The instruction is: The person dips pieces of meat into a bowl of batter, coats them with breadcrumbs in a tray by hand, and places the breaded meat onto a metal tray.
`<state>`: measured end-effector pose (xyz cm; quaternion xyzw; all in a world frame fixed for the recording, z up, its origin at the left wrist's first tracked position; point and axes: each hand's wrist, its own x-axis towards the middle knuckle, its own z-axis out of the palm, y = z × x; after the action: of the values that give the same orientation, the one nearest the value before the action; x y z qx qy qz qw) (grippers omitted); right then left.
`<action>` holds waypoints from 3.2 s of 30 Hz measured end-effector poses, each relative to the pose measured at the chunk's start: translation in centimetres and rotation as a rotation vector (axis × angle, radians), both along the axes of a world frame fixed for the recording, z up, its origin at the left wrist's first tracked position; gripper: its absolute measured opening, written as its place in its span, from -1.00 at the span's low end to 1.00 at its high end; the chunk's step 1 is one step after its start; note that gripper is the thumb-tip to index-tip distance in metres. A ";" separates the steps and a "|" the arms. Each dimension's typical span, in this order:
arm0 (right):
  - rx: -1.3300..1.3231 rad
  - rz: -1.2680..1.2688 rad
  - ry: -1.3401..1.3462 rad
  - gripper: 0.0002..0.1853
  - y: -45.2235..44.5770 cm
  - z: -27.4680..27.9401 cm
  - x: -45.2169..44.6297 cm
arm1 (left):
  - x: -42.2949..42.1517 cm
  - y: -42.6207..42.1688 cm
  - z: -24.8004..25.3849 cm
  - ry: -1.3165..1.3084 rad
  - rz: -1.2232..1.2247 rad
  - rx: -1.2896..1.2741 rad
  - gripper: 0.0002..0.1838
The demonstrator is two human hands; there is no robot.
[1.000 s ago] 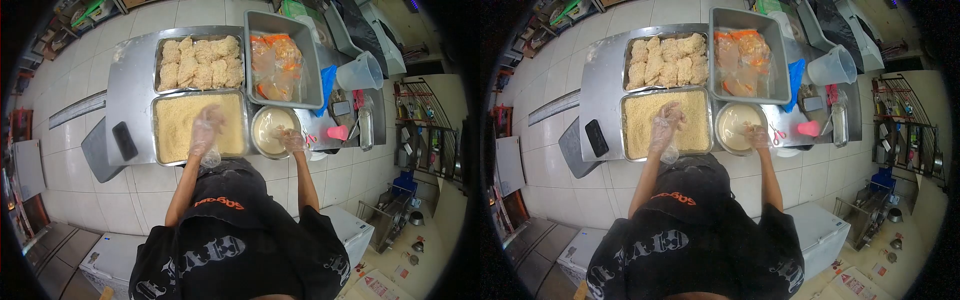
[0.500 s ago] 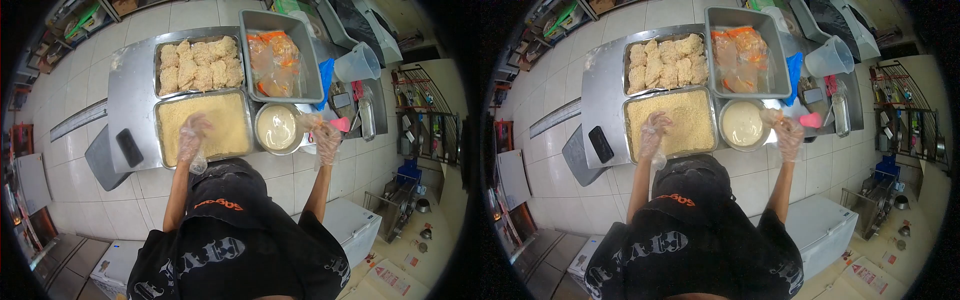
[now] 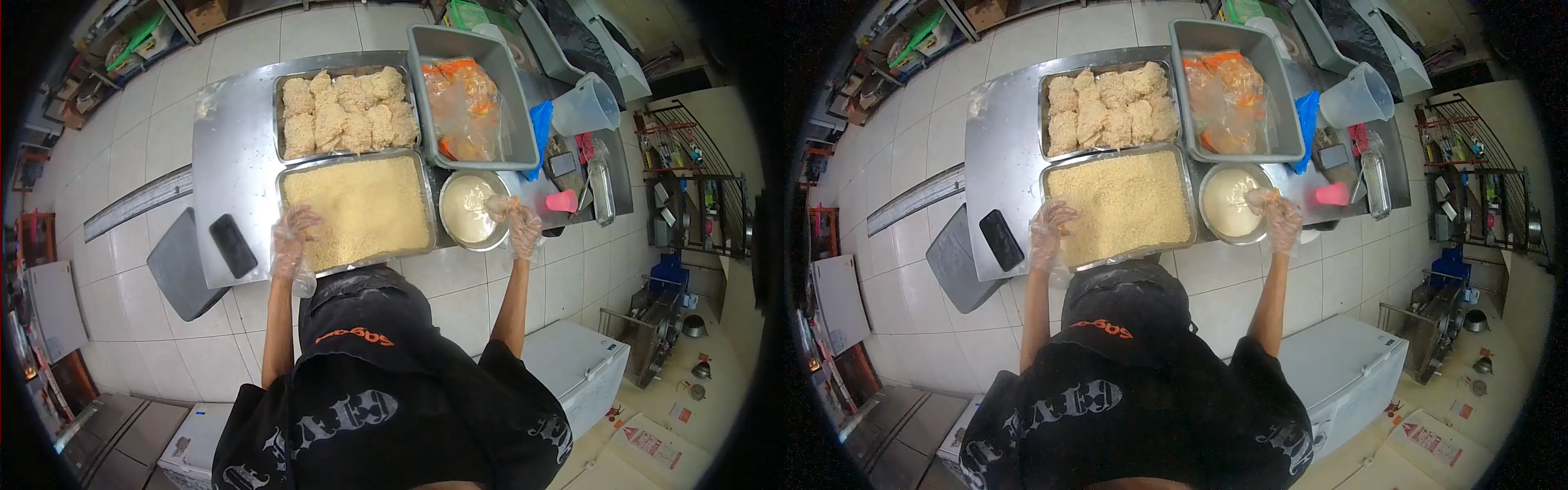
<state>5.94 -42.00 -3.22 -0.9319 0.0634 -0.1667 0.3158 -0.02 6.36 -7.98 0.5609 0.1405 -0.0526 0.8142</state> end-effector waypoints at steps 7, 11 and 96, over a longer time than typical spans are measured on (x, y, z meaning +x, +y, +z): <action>0.353 -0.047 -0.026 -0.80 -1.0 -5.2 0.6 | -1.6 2.1 -1.9 -0.103 -0.046 -0.044 -0.20; 0.336 -0.012 -0.041 -0.77 4.5 1.5 0.4 | -1.7 2.1 -1.2 -0.042 -0.063 0.156 -0.26; 1.469 0.266 0.692 -0.38 23.9 -14.2 1.9 | 3.3 -8.7 -17.3 -0.293 -0.164 1.188 -0.35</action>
<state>7.87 -18.09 -17.43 -0.4861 0.1390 0.2530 0.8248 3.30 -2.39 -25.32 0.9289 -0.0113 0.0499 0.3669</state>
